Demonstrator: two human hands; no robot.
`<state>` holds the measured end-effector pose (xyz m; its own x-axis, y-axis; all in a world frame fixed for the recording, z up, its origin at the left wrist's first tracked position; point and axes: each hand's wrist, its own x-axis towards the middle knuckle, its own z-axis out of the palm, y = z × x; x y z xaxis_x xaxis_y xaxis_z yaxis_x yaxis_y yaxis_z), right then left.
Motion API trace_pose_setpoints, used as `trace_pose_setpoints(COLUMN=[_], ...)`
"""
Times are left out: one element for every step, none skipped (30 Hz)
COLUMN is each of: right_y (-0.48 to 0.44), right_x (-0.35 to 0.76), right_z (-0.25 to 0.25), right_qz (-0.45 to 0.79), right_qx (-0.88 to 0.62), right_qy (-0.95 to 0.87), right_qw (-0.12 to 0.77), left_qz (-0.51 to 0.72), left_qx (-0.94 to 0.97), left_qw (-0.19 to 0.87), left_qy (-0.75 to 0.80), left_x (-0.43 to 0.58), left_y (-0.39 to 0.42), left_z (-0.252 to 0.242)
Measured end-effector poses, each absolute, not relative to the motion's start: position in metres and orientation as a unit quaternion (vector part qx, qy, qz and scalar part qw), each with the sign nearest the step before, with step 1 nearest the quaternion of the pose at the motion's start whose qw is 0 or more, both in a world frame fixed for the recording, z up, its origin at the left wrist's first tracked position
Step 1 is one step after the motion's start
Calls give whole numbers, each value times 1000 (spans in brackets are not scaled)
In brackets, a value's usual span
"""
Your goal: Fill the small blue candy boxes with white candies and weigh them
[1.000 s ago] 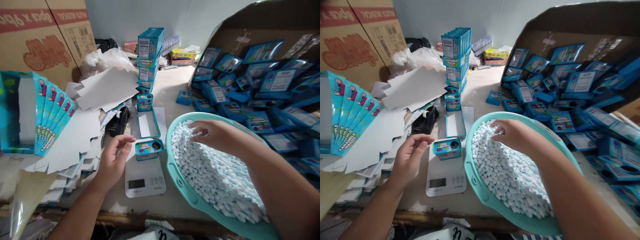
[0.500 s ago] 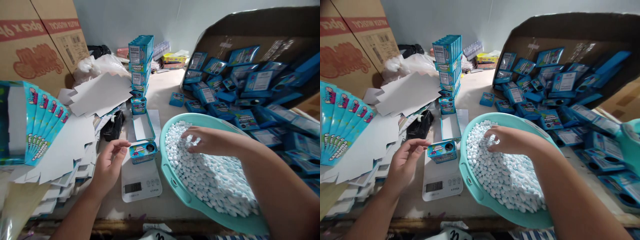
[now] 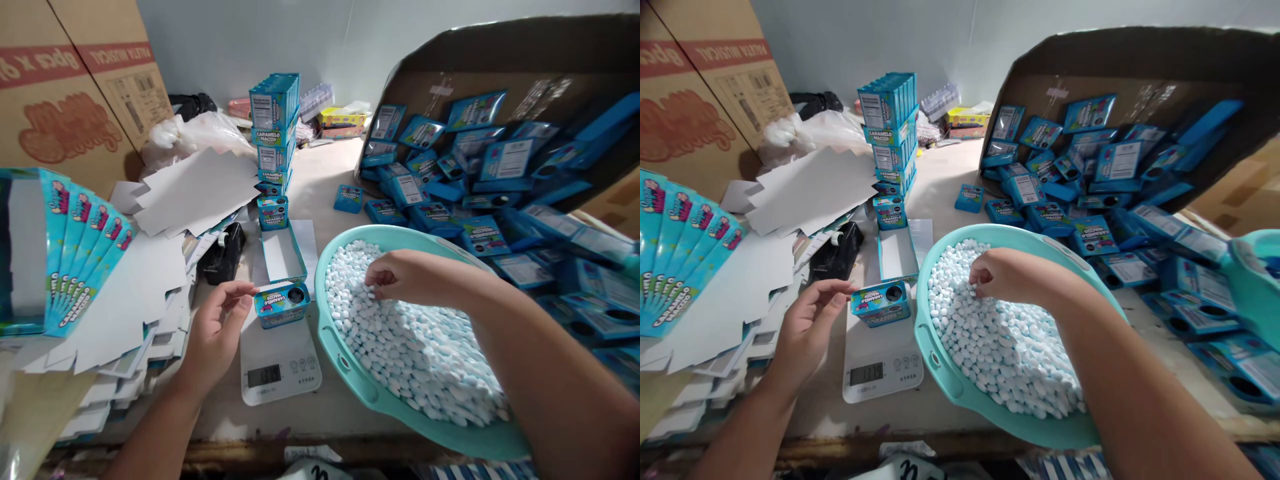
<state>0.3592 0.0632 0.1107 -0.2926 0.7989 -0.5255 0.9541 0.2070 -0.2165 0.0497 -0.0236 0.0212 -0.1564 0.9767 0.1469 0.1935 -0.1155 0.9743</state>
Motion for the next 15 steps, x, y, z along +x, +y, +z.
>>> trace_pose_setpoints(right_y=[63,62,62,61,61,60,59,58,58,57,57,57,56,56,55], right_x=[359,359,359,358,358,357,357,357,357,357,358,358,358,358,356], right_z=[110,110,111,111,111,112,112,112,112,111,111,110,110,110,111], right_qz=[-258,-259,-258,-257,-253,-249,-244,-240,-236,-232,-230,-226,-218,-196,-164], right_qx=[575,576,578,579,580,580,580,579,578,576,575,573,570,571,572], right_qy=[763,763,763,763,765,767,769,772,774,777,780,783,787,793,800], right_qw=[144,138,132,127,123,118,113,108,103,98,94,92,92,87,77], left_qz=[526,527,528,528,527,527,527,527,526,525,524,523,524,525,527], left_qx=[531,530,530,530,532,533,535,537,540,542,543,544,544,542,541], left_qw=[373,372,372,371,370,368,367,365,364,363,363,363,364,365,367], left_qy=[550,550,550,550,550,550,549,547,547,546,546,546,546,545,543], left_x=[49,49,49,49,49,49,49,49,49,49,49,49,49,49,49], left_y=[-24,-24,-24,-23,-23,-23,-23,-23,-23,-23,-23,-23,-23,-23,-23], left_z=[21,22,22,22,23,23,23,23,23,23,22,22,22,22,22])
